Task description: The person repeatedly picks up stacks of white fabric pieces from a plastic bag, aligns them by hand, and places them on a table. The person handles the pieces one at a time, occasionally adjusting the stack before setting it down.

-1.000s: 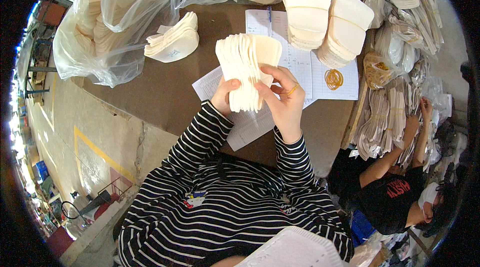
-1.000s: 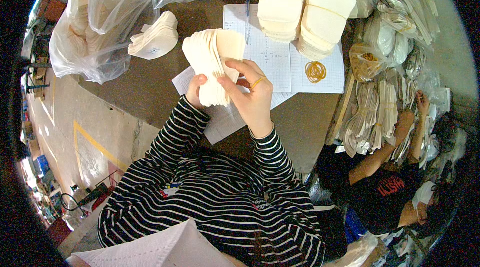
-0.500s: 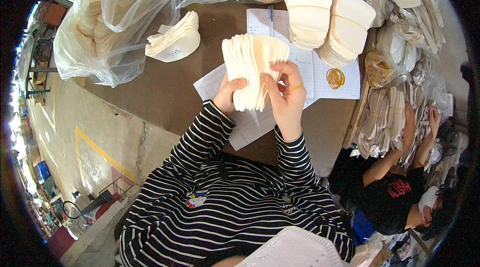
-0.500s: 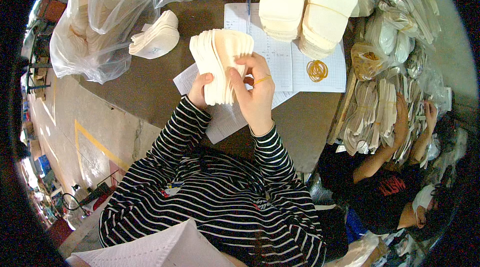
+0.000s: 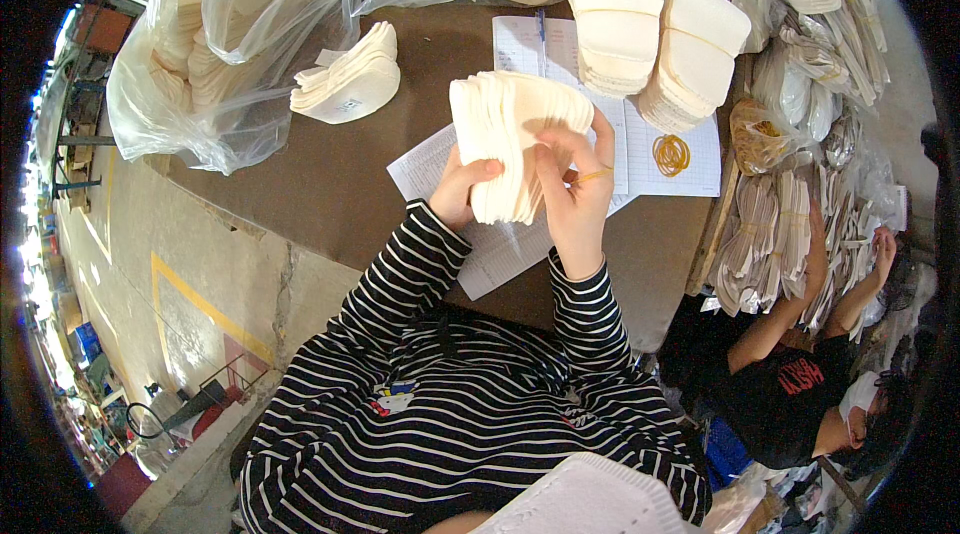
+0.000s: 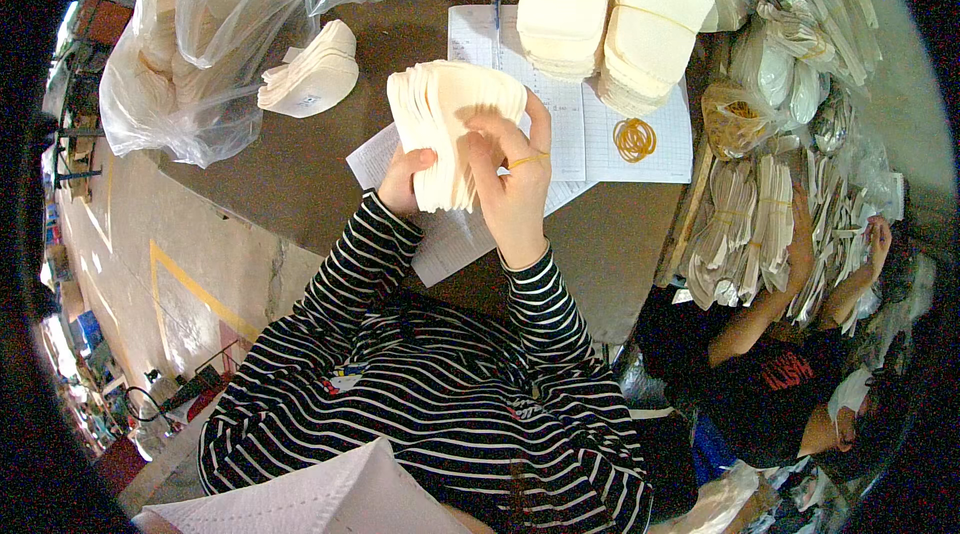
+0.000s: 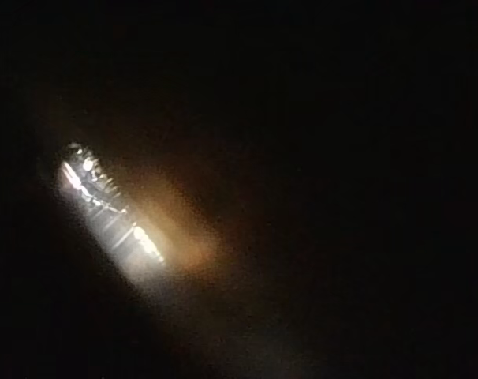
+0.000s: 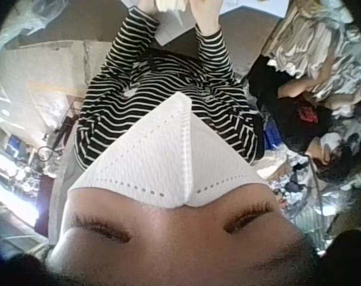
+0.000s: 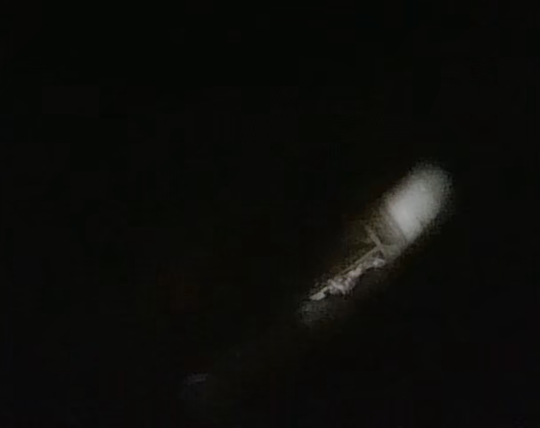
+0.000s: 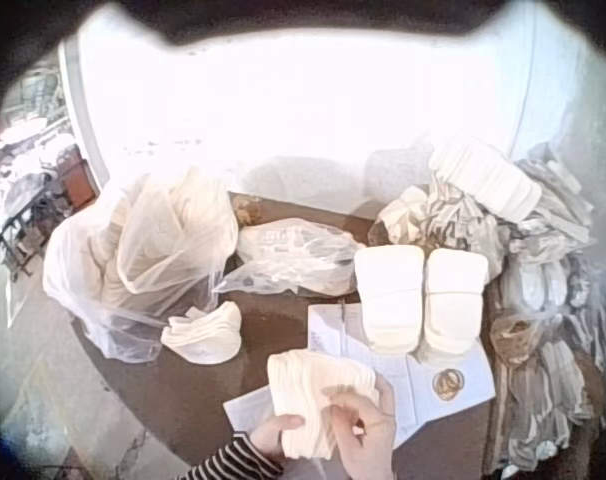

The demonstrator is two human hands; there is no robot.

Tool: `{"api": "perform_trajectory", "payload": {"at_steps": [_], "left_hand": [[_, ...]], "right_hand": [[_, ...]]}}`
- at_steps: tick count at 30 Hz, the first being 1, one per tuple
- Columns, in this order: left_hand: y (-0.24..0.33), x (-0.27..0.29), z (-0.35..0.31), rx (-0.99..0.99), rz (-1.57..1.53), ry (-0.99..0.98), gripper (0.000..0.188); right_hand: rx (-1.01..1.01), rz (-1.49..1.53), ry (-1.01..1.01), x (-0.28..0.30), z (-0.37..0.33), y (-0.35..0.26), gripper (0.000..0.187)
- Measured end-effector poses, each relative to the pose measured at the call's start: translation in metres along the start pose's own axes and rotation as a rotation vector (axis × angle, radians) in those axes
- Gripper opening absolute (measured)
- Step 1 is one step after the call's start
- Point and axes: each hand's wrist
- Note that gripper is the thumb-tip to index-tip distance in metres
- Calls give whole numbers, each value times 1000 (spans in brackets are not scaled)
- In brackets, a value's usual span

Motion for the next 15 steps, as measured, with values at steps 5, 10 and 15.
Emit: {"api": "perform_trajectory", "payload": {"at_steps": [5,10,15], "left_hand": [[1,4,0,36,-7,-9,71],[-1,-2,1,-18,-16,-9,71],[-4,3,0,20,8,-10,70]], "right_hand": [[25,-9,-42,2,-1,-8,18],[-16,16,34,-1,-1,-7,18],[202,-215,65,-3,-3,-6,18]]}}
Point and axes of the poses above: each hand's wrist, its own z-axis towards the middle knuckle, its own x-axis out of the back of the hand, y = z × x, and after that the axes turned 8 degrees about -x, right-handed
